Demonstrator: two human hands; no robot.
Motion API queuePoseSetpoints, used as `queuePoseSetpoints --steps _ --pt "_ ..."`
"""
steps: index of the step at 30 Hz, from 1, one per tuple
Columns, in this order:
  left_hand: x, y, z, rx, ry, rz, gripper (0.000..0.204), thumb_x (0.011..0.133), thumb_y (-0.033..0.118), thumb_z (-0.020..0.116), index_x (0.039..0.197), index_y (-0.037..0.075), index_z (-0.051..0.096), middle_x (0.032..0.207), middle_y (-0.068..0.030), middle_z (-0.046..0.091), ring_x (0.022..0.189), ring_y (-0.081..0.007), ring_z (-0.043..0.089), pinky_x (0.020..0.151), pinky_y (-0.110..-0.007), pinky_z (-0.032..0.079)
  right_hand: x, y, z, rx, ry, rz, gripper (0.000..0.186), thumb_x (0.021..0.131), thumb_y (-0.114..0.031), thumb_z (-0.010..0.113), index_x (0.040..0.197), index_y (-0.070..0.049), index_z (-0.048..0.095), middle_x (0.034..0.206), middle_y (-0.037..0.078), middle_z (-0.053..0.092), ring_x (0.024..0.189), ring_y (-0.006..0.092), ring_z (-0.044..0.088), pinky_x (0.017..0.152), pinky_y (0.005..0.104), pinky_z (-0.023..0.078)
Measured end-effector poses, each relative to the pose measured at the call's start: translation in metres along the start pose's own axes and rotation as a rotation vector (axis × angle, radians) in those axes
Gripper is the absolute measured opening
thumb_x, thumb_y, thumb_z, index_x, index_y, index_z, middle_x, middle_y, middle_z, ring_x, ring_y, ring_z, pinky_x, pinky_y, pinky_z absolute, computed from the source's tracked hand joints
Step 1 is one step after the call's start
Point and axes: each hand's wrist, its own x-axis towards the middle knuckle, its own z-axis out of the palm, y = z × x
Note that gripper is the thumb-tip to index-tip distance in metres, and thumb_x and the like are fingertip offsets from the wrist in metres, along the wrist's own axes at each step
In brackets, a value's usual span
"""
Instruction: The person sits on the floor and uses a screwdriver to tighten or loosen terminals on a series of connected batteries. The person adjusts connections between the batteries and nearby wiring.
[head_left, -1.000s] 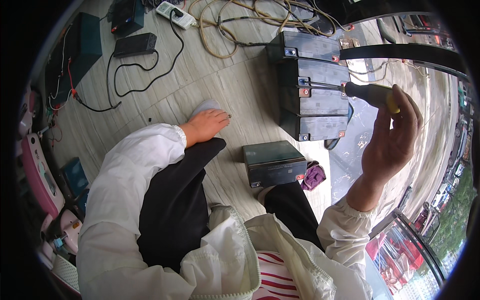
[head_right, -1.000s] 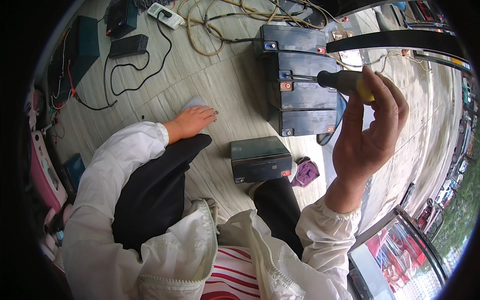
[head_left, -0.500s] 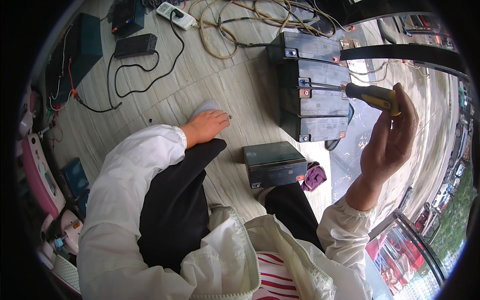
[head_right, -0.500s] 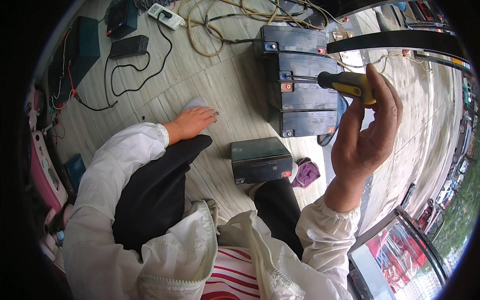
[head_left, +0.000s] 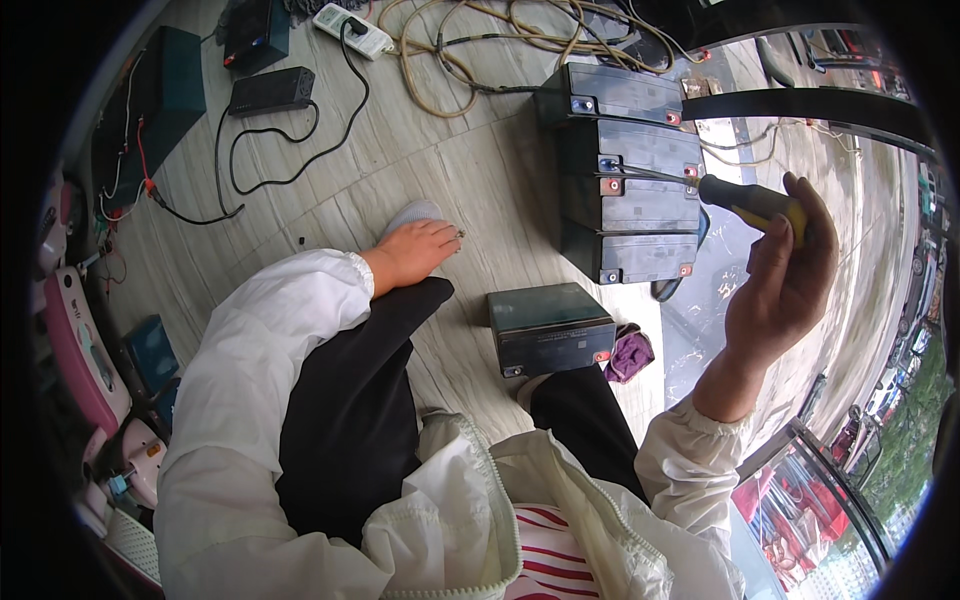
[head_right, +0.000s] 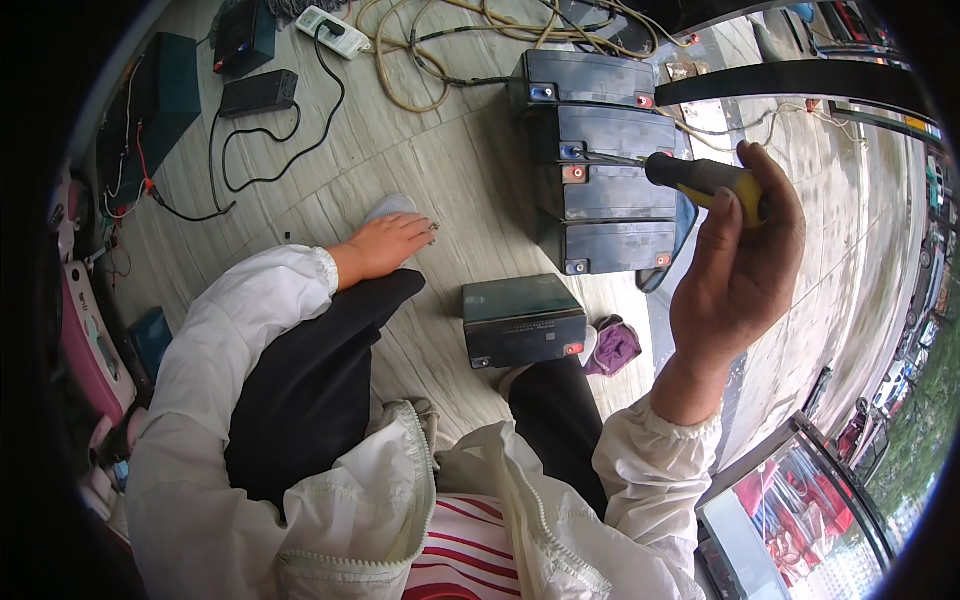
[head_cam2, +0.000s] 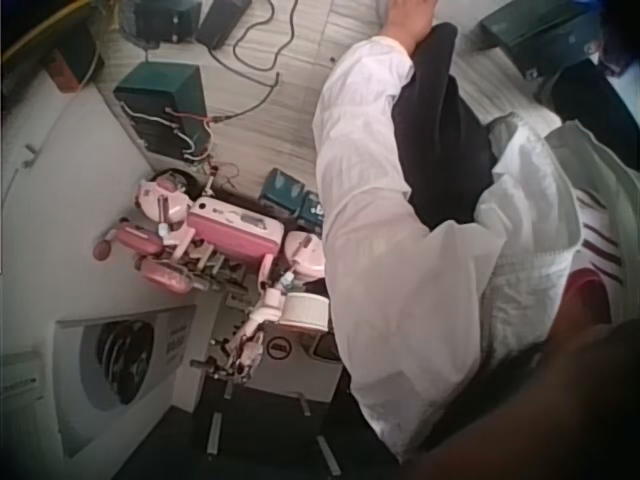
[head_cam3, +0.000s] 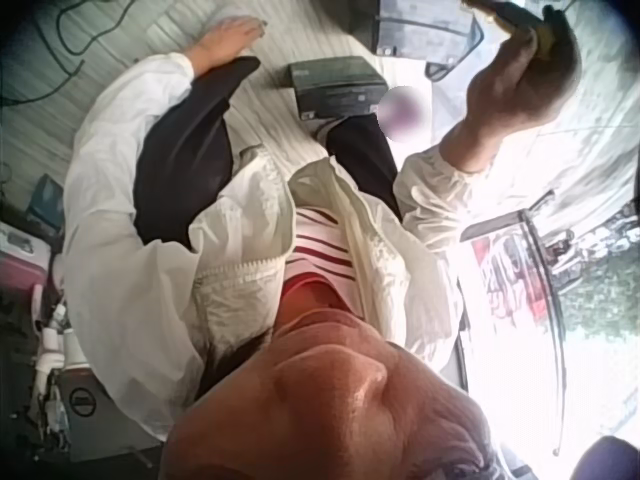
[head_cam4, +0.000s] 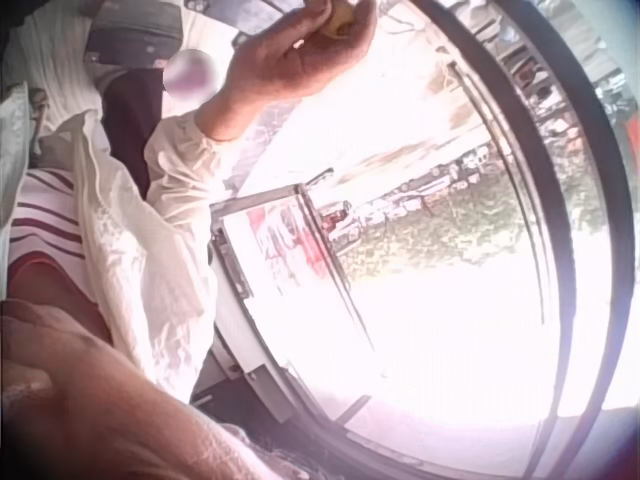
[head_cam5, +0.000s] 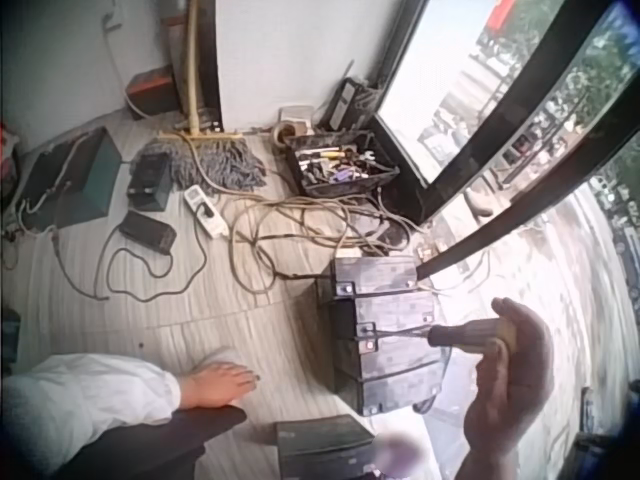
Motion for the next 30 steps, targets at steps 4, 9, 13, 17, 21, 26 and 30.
queuePoseSetpoints --steps 4,9,13,17,21,26,30 --pt "0.0005 0.0009 -0.0014 0.006 -0.010 -0.007 0.045 0.090 0.012 0.045 0.135 0.010 0.047 0.145 -0.0081 0.040 0.136 -0.0254 0.035 0.111 -0.037 0.030 0.0043 0.0024 -0.0070 -0.051 -0.102 -0.106 0.033 0.094 0.001 0.051 0.127 0.004 0.051 0.122 0.015 0.055 0.106 0.0188 0.058 0.092 0.0297 0.047" --pt "0.0001 0.0007 -0.0016 0.005 -0.009 -0.008 0.045 0.090 0.012 0.045 0.134 0.010 0.047 0.146 -0.0078 0.040 0.135 -0.0253 0.036 0.111 -0.037 0.030 0.0001 0.0029 -0.0028 0.018 -0.106 -0.050 0.037 0.094 0.003 0.046 0.131 0.004 0.047 0.123 0.017 0.055 0.106 0.0199 0.059 0.092 0.0301 0.046" --pt "0.0000 0.0013 -0.0027 -0.001 -0.011 -0.010 0.045 0.089 0.012 0.045 0.134 0.010 0.048 0.146 -0.0076 0.040 0.136 -0.0254 0.036 0.111 -0.037 0.030 0.0012 0.0009 -0.0023 0.011 -0.082 -0.032 0.040 0.094 0.001 0.045 0.133 0.006 0.042 0.124 0.020 0.055 0.109 0.0215 0.058 0.093 0.0318 0.047" --pt "0.0003 0.0014 -0.0029 0.009 -0.016 -0.010 0.045 0.089 0.012 0.046 0.134 0.010 0.047 0.146 -0.0075 0.039 0.136 -0.0255 0.035 0.111 -0.038 0.030 0.0017 0.0014 -0.0051 0.033 -0.082 0.002 0.041 0.094 0.000 0.047 0.134 0.007 0.041 0.124 0.020 0.055 0.108 0.0222 0.059 0.092 0.0324 0.048" --pt "-0.0004 0.0016 -0.0028 0.007 -0.016 -0.013 0.044 0.089 0.012 0.046 0.133 0.010 0.048 0.146 -0.0075 0.040 0.136 -0.0254 0.035 0.111 -0.038 0.030 -0.0010 -0.0036 -0.0017 0.002 -0.074 0.060 0.041 0.093 0.003 0.047 0.134 0.006 0.042 0.123 0.018 0.054 0.107 0.0208 0.059 0.091 0.0321 0.048" --pt "0.0002 0.0000 0.0021 0.016 0.007 -0.009 0.043 0.089 0.011 0.046 0.132 0.010 0.050 0.145 -0.0073 0.041 0.135 -0.0251 0.036 0.111 -0.037 0.030 0.0006 -0.0008 -0.0054 -0.028 -0.118 0.020 0.044 0.091 0.004 0.047 0.134 0.005 0.043 0.126 0.017 0.052 0.109 0.0197 0.057 0.093 0.0324 0.047" --pt "0.0008 -0.0015 0.0057 0.006 0.027 -0.003 0.043 0.088 0.012 0.047 0.131 0.010 0.051 0.144 -0.0074 0.041 0.135 -0.0252 0.036 0.110 -0.037 0.031 0.0000 0.0031 -0.0073 0.045 -0.142 0.002 0.046 0.090 0.003 0.046 0.136 0.005 0.042 0.129 0.017 0.049 0.110 0.0208 0.057 0.094 0.0338 0.047"
